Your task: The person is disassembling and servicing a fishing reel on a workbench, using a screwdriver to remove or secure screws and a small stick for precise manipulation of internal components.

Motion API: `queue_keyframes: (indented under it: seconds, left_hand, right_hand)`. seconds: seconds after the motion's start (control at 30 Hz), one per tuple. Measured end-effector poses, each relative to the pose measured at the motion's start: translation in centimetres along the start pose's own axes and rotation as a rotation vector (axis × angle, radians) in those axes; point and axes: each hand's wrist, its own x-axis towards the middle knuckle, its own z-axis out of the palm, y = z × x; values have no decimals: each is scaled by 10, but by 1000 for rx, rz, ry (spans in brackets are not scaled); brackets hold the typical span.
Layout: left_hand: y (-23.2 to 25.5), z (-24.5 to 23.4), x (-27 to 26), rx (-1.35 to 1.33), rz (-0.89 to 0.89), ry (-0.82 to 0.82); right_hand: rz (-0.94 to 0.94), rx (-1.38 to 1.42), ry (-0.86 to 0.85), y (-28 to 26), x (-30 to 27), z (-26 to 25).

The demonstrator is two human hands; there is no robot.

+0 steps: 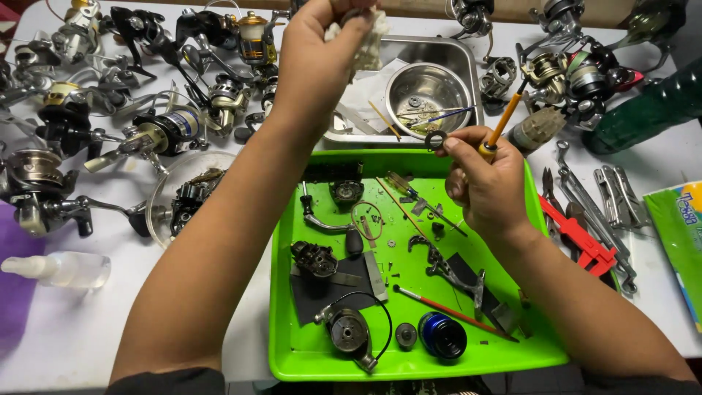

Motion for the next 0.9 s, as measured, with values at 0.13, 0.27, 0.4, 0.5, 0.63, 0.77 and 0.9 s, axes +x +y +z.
queue_keyframes:
  seconds: [0.13, 0.27, 0.4, 0.5, 0.63, 0.77, 0.9]
  left_hand:
    - [-51, -8, 52, 26, 20, -92]
    - [-50, -7, 53, 547, -175, 56]
    - [-20, 9, 15, 500, -29, -208]
    - [26, 26, -32, 584, -231, -545]
    - [26, 28, -61, 510, -197, -595]
    - [33, 21, -72, 408, -222, -522]
    - [30, 7, -85, 183, -333, -374]
  right_hand:
    - [0, 11, 22, 2, 2, -1]
    - [13, -20, 20, 0, 1, -2]
    - [25, -18, -12, -4, 1, -1]
    - [28, 2, -31, -4, -1, -1]
    - [47, -24, -40, 0, -2, 1]
    - [37, -24, -166, -15, -4, -1]
    - [-103, 9, -184, -43, 0, -16]
